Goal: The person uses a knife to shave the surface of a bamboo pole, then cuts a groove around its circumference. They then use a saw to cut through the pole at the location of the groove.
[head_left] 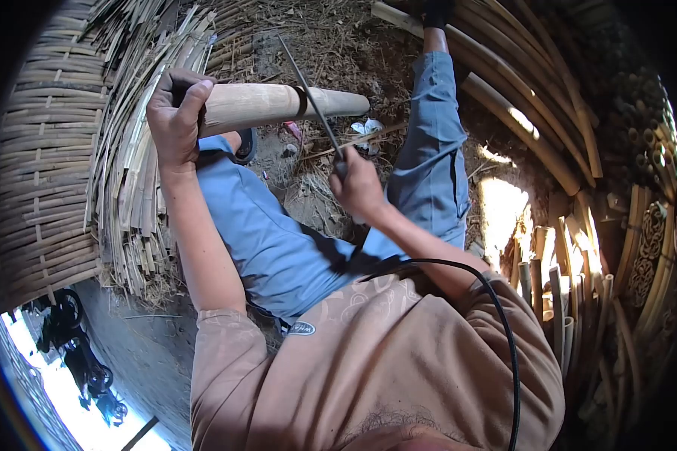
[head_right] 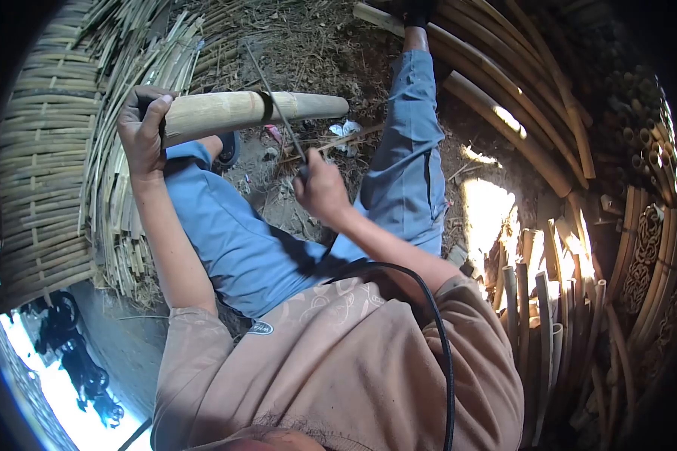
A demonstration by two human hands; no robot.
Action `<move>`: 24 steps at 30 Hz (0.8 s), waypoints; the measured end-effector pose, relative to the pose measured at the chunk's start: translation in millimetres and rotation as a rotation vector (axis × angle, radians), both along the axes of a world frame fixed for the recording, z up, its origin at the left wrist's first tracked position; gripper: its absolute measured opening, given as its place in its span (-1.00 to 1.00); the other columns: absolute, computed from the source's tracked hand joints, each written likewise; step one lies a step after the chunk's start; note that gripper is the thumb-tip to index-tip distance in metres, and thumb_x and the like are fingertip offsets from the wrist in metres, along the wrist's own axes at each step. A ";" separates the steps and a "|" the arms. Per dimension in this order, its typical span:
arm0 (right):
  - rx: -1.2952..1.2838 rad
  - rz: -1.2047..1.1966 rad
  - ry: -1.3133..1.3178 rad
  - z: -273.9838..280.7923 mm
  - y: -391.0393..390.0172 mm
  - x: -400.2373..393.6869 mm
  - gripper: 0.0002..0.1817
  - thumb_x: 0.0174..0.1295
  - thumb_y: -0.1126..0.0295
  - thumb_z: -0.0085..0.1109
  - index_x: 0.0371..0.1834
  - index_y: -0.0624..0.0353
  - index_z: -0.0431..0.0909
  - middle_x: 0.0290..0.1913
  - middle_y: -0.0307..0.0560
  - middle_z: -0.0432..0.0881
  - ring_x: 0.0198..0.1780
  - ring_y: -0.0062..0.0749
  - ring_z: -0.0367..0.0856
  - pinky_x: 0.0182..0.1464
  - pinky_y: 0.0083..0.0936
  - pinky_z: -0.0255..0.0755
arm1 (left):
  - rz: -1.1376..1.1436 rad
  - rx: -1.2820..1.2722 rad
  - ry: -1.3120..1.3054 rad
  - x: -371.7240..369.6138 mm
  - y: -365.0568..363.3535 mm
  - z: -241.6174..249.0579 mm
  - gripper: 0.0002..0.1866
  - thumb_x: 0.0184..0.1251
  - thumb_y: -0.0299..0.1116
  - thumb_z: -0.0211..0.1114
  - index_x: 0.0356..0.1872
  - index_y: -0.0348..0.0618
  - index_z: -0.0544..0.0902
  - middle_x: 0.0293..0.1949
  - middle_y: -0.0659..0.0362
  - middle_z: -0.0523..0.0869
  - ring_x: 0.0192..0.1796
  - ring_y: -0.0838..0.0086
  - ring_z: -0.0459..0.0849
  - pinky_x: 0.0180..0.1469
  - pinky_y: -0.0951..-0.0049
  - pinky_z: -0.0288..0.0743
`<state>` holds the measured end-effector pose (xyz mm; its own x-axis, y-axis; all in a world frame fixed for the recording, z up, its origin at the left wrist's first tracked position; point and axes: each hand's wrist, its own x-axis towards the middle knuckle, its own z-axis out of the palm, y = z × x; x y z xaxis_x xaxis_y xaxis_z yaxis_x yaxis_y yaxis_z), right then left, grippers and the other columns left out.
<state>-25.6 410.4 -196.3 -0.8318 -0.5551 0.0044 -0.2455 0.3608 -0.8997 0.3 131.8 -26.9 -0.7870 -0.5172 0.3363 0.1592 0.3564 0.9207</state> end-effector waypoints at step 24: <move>-0.033 -0.002 0.012 9.4 4.7 -2.9 -0.76 0.19 0.49 0.25 -0.13 0.28 0.44 -0.44 0.27 0.61 -0.33 0.26 0.66 -0.23 -0.03 0.52 | -0.234 -0.067 0.067 0.4 8.8 8.7 -0.90 0.26 -0.51 0.41 -0.31 -0.18 0.62 -0.24 0.12 0.75 -0.13 0.49 0.69 0.09 0.42 0.54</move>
<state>-28.5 415.1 -186.9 -0.8328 -0.5525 0.0331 -0.2559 0.3314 -0.9081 0.7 140.5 -18.2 -0.8574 -0.2982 0.4194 0.3045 0.3629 0.8807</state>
